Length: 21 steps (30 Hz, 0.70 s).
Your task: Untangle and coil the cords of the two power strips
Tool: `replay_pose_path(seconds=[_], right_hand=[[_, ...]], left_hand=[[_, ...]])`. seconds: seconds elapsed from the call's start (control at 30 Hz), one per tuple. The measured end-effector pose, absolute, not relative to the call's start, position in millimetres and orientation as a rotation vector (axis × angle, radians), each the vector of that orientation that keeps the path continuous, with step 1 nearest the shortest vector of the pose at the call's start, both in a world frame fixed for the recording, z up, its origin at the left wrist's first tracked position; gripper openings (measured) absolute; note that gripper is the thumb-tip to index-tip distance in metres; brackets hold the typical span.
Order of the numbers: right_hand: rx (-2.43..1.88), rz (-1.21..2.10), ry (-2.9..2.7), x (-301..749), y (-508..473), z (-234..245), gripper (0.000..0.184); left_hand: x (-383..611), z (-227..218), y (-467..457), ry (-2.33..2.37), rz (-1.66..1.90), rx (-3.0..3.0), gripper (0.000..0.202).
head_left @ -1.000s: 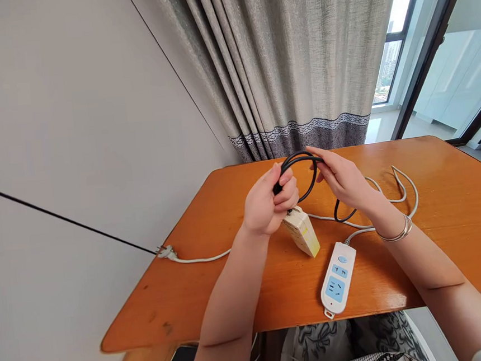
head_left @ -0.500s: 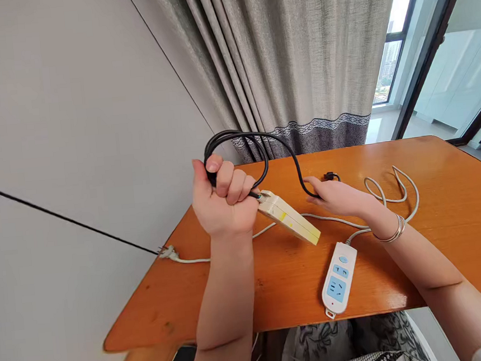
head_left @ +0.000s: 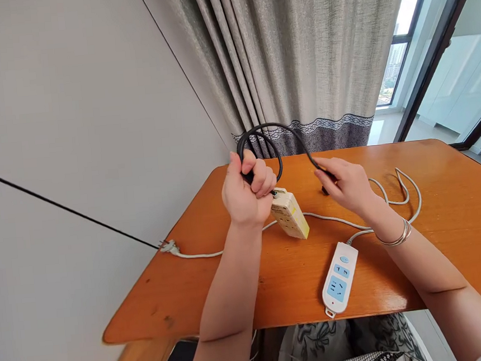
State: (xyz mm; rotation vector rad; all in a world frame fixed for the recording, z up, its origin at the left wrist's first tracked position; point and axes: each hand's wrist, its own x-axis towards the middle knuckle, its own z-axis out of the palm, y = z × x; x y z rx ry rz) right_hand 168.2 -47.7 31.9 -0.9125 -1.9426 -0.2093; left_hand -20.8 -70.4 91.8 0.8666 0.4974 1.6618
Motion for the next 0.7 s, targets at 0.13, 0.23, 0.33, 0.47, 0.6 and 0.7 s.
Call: replay_pose_path(seconds=[0.13, 0.23, 0.33, 0.47, 0.6, 0.7], right_hand=[[-1.018, -0.258, -2.254, 161, -61, 38, 0.035], [-0.989, -0.315, -2.385, 157, -72, 43, 0.033], [-0.909, -0.360, -2.472, 155, -80, 46, 0.031], [-0.819, -0.442, -2.471, 156, -89, 48, 0.034], [-0.764, -0.398, -2.388, 162, -94, 51, 0.036], [-0.773, -0.291, -2.330, 167, -96, 56, 0.027]], left_hand=[[-16, 85, -67, 0.520, 1.626, 0.994, 0.053], [-12, 79, -65, 0.573, 1.606, 1.069, 0.054], [-7, 71, -63, 0.612, 1.558, 1.119, 0.055], [-3, 58, -61, 0.619, 1.476, 1.263, 0.052], [1, 49, -61, 0.590, 1.482, 1.488, 0.052], [2, 47, -62, 0.588, 1.502, 1.582, 0.052]])
